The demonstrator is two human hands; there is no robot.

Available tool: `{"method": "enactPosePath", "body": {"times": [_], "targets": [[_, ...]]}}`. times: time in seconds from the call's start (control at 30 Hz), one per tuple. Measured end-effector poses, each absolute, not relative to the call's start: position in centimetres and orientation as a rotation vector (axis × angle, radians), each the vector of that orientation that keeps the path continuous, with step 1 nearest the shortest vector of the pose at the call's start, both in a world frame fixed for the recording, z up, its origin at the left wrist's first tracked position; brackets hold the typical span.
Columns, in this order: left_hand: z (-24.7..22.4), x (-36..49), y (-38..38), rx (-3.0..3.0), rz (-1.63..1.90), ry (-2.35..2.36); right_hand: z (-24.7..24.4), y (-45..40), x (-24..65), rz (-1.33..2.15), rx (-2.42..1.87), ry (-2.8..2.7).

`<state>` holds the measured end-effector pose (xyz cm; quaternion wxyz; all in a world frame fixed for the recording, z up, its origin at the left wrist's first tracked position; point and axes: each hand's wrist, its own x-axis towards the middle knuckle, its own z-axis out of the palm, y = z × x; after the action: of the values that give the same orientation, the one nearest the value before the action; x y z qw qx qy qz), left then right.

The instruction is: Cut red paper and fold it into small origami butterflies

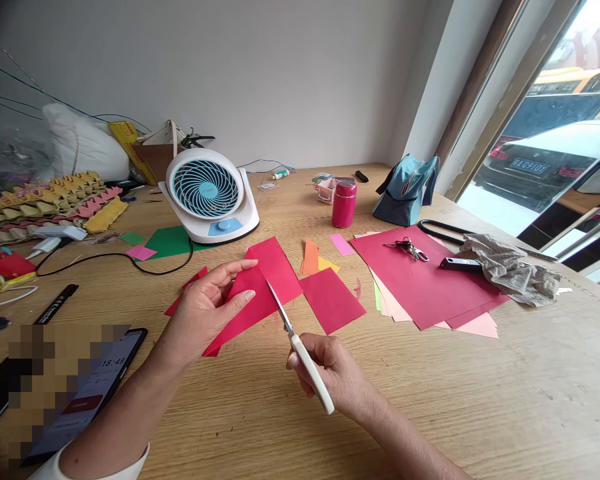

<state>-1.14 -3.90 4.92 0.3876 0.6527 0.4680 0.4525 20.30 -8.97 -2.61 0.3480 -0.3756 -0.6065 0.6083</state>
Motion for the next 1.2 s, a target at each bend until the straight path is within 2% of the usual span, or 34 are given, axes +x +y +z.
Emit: {"method": "enactPosePath", "body": {"times": [1.2], "targets": [[4.81,-0.52,-4.48,1.649,1.062,1.187,-2.07,-9.13,20.15,1.598,-0.977,-1.509]]}}
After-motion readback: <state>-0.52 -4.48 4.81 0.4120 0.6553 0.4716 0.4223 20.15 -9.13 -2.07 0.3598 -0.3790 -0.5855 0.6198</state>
